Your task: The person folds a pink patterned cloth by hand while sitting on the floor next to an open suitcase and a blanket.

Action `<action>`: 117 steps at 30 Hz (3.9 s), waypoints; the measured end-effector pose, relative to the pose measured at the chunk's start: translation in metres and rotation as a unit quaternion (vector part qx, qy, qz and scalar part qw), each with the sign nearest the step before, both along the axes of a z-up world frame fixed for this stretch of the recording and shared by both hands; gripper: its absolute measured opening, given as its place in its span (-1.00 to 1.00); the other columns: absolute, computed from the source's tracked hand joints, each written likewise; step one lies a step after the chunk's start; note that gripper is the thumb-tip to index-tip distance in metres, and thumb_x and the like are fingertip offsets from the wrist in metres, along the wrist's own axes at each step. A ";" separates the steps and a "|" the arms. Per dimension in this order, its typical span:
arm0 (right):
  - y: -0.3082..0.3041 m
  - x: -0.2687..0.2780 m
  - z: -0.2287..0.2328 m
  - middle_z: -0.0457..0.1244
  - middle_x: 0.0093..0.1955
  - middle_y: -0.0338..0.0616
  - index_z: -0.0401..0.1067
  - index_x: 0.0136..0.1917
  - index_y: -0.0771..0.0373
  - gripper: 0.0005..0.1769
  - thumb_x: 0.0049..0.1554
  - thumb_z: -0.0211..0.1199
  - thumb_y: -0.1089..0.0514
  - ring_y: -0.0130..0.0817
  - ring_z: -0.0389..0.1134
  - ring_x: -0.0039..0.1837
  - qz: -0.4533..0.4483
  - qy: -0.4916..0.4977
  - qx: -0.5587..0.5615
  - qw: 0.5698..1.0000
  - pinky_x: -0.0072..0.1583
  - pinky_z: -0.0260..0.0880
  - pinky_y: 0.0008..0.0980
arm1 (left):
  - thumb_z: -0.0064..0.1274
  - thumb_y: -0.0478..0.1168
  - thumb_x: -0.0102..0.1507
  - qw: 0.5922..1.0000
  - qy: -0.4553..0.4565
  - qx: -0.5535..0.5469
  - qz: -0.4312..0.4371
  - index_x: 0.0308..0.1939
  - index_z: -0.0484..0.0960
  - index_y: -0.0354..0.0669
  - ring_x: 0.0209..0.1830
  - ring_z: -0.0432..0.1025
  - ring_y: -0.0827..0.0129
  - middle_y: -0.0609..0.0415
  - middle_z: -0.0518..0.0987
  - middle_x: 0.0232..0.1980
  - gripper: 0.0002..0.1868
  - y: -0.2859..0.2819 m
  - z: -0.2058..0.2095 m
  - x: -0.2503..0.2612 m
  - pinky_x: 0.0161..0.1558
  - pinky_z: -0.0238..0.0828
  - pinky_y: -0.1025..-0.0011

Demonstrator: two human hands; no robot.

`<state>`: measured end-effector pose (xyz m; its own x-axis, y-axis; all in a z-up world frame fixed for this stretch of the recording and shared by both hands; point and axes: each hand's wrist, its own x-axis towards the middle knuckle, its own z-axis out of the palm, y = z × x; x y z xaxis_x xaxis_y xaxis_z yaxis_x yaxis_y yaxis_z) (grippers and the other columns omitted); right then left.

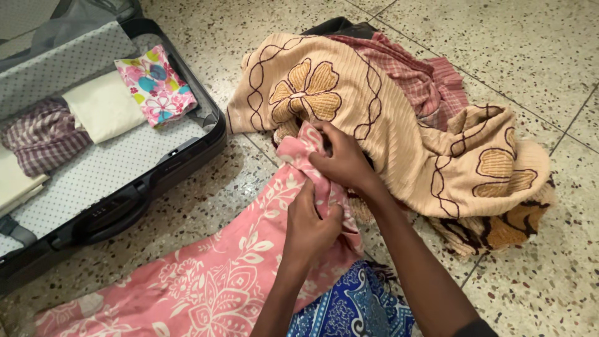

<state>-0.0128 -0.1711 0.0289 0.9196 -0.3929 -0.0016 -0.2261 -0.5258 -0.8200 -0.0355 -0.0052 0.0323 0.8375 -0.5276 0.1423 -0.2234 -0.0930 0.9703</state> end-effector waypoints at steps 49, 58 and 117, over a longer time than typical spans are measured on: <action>0.073 -0.094 0.091 0.37 -0.07 0.06 0.30 0.33 0.20 -0.39 0.04 0.31 0.04 0.08 0.42 -0.02 -0.007 0.120 -0.262 0.957 -0.04 0.39 0.06 | 0.17 -0.22 0.10 0.977 0.059 -0.015 0.204 0.01 0.46 -0.39 -0.36 0.60 0.28 -0.11 0.68 -0.25 -0.54 -0.017 0.008 0.081 -0.26 0.58 0.36; 0.108 -0.126 0.081 0.36 -0.09 -0.07 0.44 0.11 0.19 -0.57 -0.07 0.37 0.28 -0.14 0.43 -0.12 0.065 -0.031 -0.233 0.970 -0.10 0.45 -0.17 | 0.03 -0.15 0.14 0.933 0.296 -0.087 0.185 0.16 0.38 -0.27 -0.26 0.48 0.29 -0.09 0.55 -0.13 -0.47 0.005 -0.012 0.096 -0.28 0.52 0.38; 0.130 -0.084 0.032 0.30 -0.48 0.20 0.47 -0.04 0.31 -0.49 0.14 0.20 -0.22 0.14 0.38 -0.38 0.017 0.155 -0.207 0.966 -0.23 0.34 0.14 | -0.31 0.10 0.52 0.989 0.025 0.011 0.147 -0.47 0.36 -0.41 -0.48 0.24 0.21 -0.25 0.39 -0.52 -0.34 0.046 -0.096 0.113 -0.35 0.20 0.10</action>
<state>-0.0969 -0.0408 0.0611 0.9129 -0.3877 -0.1275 -0.4029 -0.8057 -0.4341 0.0778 0.0406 -0.0634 0.9610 -0.2622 0.0876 -0.1347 -0.1676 0.9766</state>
